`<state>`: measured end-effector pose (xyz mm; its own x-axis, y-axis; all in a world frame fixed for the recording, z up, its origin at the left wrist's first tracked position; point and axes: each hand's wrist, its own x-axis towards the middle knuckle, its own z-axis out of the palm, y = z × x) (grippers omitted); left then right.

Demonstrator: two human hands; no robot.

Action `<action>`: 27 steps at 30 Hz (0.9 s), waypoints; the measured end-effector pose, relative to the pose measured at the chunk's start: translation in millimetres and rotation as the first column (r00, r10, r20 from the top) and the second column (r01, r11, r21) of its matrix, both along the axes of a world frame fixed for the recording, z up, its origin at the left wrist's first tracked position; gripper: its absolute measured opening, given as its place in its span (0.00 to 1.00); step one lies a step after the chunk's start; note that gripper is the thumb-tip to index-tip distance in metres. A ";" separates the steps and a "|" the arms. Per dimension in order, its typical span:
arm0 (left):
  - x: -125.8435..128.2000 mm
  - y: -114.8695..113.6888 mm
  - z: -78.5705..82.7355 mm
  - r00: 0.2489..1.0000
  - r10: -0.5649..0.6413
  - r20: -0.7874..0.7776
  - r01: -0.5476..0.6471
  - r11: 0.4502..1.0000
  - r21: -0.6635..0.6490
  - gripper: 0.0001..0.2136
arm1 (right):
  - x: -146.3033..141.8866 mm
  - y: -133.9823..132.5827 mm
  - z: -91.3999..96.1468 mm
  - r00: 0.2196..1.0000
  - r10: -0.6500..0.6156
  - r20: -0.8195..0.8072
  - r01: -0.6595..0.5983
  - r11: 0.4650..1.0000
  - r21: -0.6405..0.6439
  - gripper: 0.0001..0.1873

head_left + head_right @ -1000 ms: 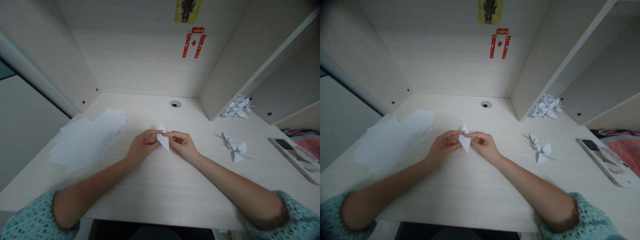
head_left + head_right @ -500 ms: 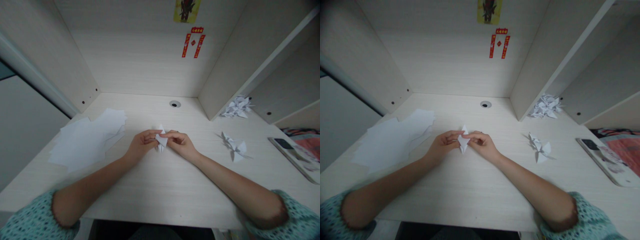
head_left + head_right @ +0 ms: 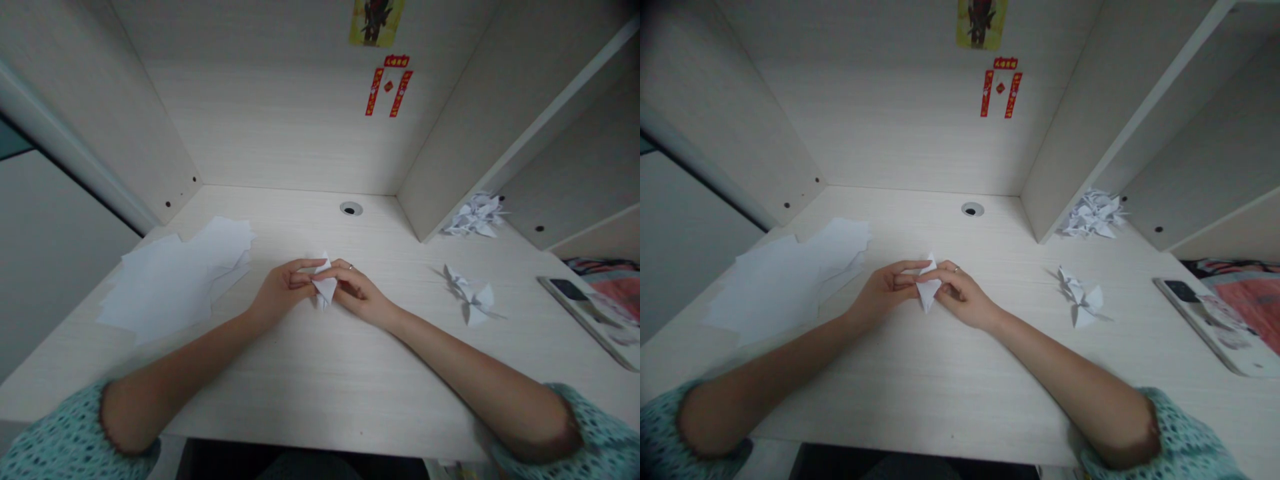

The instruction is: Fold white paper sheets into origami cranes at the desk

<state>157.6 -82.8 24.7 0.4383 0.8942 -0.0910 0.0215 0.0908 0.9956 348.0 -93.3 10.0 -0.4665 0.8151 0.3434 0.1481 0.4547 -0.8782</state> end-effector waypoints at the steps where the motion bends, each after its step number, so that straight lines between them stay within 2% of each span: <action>1: -0.1 0.0 -0.1 1.000 -0.003 -0.001 0.003 1.000 0.001 0.25 | 0.6 0.1 0.3 1.000 0.005 0.022 -0.005 1.000 0.029 0.14; 3: -0.2 0.5 -1.2 1.000 -0.003 0.000 0.003 1.000 0.001 0.24 | 1.4 0.3 -0.3 0.999 0.010 0.031 -0.012 0.998 0.057 0.15; 6: -0.3 2.6 -4.2 0.999 0.014 0.028 -0.014 1.000 -0.009 0.24 | 0.7 0.8 -3.7 0.999 -0.023 -0.033 0.023 1.000 0.006 0.14; 10: -0.5 5.6 -5.9 0.997 0.040 0.064 -0.039 0.999 -0.024 0.24 | -1.8 2.0 -8.1 0.971 -0.132 -0.199 0.098 0.980 -0.172 0.12; 13: -0.5 6.1 -4.8 0.997 0.058 0.045 -0.057 0.998 -0.025 0.24 | -3.1 3.3 -9.8 0.933 -0.214 -0.290 0.112 0.937 -0.330 0.13; 15: -0.1 5.2 -3.7 0.998 0.061 0.033 -0.060 0.998 -0.017 0.23 | -3.2 4.1 -10.3 0.918 -0.250 -0.309 0.116 0.912 -0.392 0.14; 21: 2.7 -0.6 -0.9 0.997 0.071 0.012 -0.071 0.996 0.054 0.19 | -3.1 5.5 -10.2 0.905 -0.300 -0.303 0.143 0.883 -0.447 0.11; 27: 0.7 -5.2 3.4 0.957 0.204 -0.206 -0.143 0.950 0.276 0.11 | -6.5 3.4 -8.0 0.907 -0.335 -0.254 0.203 0.879 -0.432 0.09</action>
